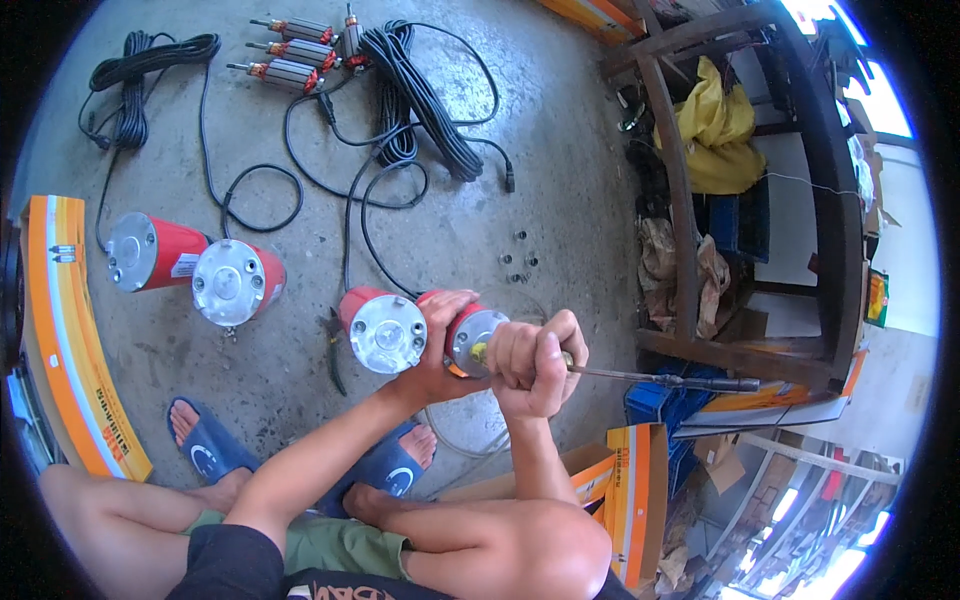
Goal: The person assembles multiple motor units by hand, inserting internal components and securing metal end caps with a screwdriver.
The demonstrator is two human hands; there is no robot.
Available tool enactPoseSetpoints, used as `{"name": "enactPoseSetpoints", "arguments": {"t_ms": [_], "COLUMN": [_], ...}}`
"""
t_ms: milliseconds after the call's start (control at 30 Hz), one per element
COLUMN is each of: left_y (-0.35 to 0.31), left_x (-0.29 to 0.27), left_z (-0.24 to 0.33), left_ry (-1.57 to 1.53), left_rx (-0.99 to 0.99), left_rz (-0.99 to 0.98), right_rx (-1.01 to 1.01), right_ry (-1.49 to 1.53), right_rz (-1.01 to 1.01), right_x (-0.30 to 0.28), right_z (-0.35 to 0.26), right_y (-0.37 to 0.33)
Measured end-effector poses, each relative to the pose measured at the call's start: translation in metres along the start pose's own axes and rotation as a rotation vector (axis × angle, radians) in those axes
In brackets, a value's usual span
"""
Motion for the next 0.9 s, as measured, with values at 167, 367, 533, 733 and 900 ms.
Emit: {"name": "enactPoseSetpoints", "arguments": {"t_ms": [167,367,533,733,900], "left_y": [0.009,0.011,0.012,0.016,0.012], "left_x": [0.0,0.007,0.004,-0.003,0.002], "left_z": [0.004,0.004,0.008,0.005,0.003], "left_ry": [0.082,0.035,0.038,0.034,0.027], "left_rx": [0.034,0.026,-0.02,-0.037,-0.021], "left_rz": [-0.005,-0.007,0.02,-0.029,-0.029], "right_rx": [0.016,-0.215,-0.081,-0.15,-0.037], "right_ry": [-0.164,-0.019,-0.07,0.081,-0.09], "right_rz": [-0.11,-0.145,0.038,-0.105,0.051], "right_x": [0.009,-0.022,-0.015,-0.012,-0.008], "right_z": [-0.005,-0.051,-0.001,-0.044,0.001], "right_y": [0.011,0.018,0.007,0.026,0.005]}}
Point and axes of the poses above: each hand's wrist, its own y-axis towards the middle knuckle, its own x-axis out of the palm, z = x × y, the point moved 7 cm from there along y, towards the middle knuckle, and after that the axes turned 11 degrees about -y, right-handed, at the moved point
